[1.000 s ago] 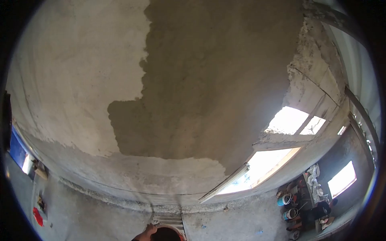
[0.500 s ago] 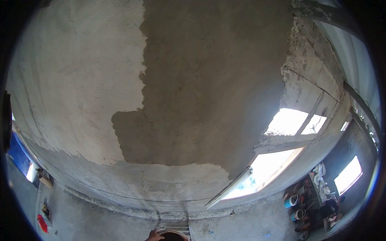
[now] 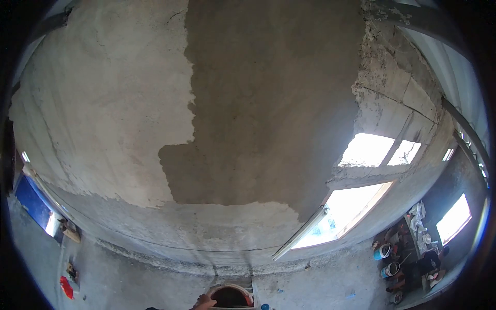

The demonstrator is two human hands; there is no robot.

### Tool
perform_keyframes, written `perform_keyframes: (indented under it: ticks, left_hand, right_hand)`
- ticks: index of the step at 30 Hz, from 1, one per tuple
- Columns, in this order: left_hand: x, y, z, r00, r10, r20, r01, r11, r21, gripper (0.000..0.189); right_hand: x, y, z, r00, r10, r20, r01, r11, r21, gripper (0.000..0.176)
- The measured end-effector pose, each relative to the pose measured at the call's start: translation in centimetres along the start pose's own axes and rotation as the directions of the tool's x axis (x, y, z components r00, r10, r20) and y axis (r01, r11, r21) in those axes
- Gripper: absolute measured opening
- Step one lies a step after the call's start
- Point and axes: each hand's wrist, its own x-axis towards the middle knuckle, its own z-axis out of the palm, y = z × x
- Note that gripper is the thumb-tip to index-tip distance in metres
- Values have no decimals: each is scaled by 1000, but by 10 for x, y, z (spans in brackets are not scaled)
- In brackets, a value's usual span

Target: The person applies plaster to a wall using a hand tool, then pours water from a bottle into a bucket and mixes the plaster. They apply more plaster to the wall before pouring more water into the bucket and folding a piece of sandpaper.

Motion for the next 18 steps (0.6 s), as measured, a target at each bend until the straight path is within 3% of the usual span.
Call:
perform_keyframes:
  ticks: [1, 2, 4, 5, 8, 9, 10, 12, 13, 16, 18]
  left_hand:
    - [5, -8, 7, 1000, -6, -6, 6, 1000, -3, 79]
    - [10, -16, 13, 998, 36, -42, -30, 991, 133, 81]
    - [19, -34, 19, 987, 130, -96, -82, 915, 395, 86]
    - [22, -43, 20, 977, 179, -113, -96, 851, 517, 88]
    - [25, -69, 15, 938, 327, -119, -93, 566, 819, 96]
    - [26, -78, 9, 922, 372, -105, -77, 443, 893, 99]
    - [28, -87, 2, 907, 412, -82, -55, 311, 949, 102]
    - [22, -101, -22, 878, 478, -22, 9, 30, 1000, 108]
    - [30, -104, -32, 919, 393, -20, -43, 149, 988, 117]
    - [37, -104, -36, 942, 320, -100, 80, 73, 994, 108]
    - [25, -87, -22, 955, 251, -158, 130, 123, 984, 108]
  right_hand:
    - [-1, -24, -5, 1000, 1, -4, -1, 1000, 14, 97]
    - [-1, -34, -9, 1000, 7, 0, -7, 1000, 14, 97]
    - [2, -47, -14, 1000, -28, 7, 29, 963, -267, 98]
    - [1, -61, -19, 1000, -22, 14, 25, 963, -267, 98]
    - [-3, -98, -32, 988, -153, -24, 154, 975, 158, 51]
    - [6, -95, -27, 987, -160, -27, 161, 954, 254, 66]
    - [7, -89, -32, 972, -233, -10, 232, 966, 113, 59]
    - [2, -154, -47, 997, -82, -17, 79, 989, -122, 59]
    - [5, -151, -44, 994, -105, 7, 105, 993, -59, 62]
    - [23, -139, -42, 986, -149, 70, 152, 988, -35, 64]
    - [32, -140, -41, 983, -155, 97, 161, 985, -57, 63]
